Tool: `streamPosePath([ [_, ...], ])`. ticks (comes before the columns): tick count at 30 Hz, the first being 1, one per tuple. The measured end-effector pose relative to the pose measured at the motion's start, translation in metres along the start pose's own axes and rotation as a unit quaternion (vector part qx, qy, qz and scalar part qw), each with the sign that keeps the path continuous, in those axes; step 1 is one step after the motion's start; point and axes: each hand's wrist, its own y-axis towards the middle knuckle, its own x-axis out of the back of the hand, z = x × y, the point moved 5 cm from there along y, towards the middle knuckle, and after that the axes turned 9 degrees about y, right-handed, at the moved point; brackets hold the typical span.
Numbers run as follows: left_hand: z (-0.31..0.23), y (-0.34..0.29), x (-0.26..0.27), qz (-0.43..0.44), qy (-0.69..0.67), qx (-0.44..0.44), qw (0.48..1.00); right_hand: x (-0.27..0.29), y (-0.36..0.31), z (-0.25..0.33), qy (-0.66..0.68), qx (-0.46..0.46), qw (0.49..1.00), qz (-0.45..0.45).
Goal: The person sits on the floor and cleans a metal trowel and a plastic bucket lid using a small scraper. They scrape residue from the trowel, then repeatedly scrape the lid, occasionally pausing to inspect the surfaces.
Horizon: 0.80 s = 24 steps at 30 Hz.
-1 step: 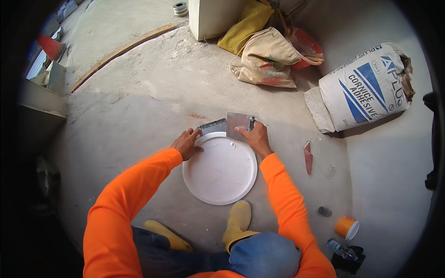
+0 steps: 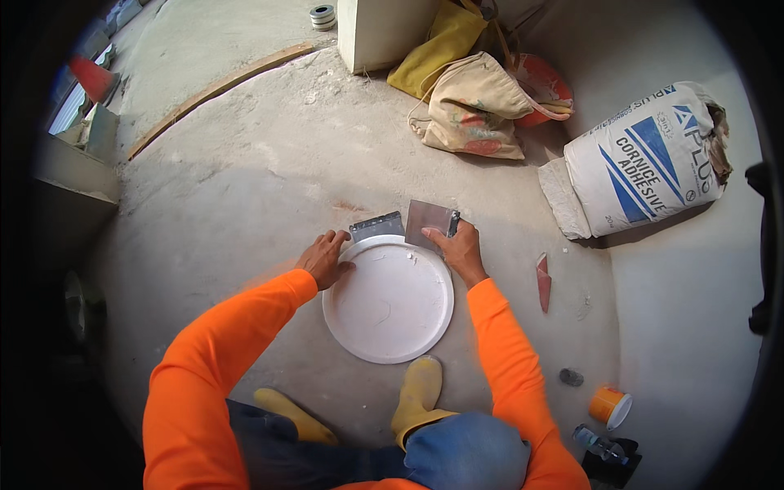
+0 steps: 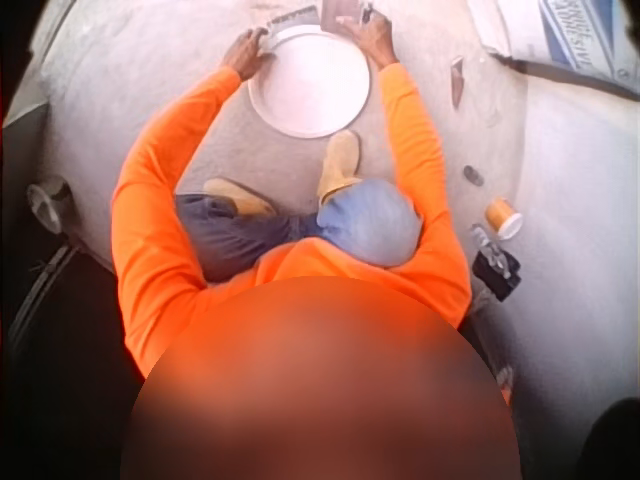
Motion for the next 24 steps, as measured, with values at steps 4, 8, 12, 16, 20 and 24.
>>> streamPosePath([
  [4,0.023,-0.065,-0.014,0.093,-0.001,0.089,0.992,0.018,-0.029,-0.033,0.022,-0.024,0.999,0.013],
  [8,0.027,-0.082,-0.033,0.105,-0.054,0.105,0.987,0.03,-0.053,-0.071,0.005,-0.067,0.995,-0.07],
  [12,0.033,-0.052,-0.028,0.044,-0.131,0.132,0.981,0.039,-0.084,-0.075,0.048,-0.075,0.992,-0.086],
  [16,0.021,-0.01,-0.003,-0.026,-0.135,-0.005,0.991,0.049,-0.121,-0.07,0.105,-0.196,0.973,-0.057],
  [20,-0.016,0.02,-0.005,0.0,-0.1,-0.048,0.994,0.069,-0.111,-0.029,0.069,0.049,0.993,-0.083],
  [24,-0.057,0.035,-0.003,-0.011,-0.075,-0.074,0.994,0.065,-0.082,0.001,-0.183,0.197,0.962,0.041],
])
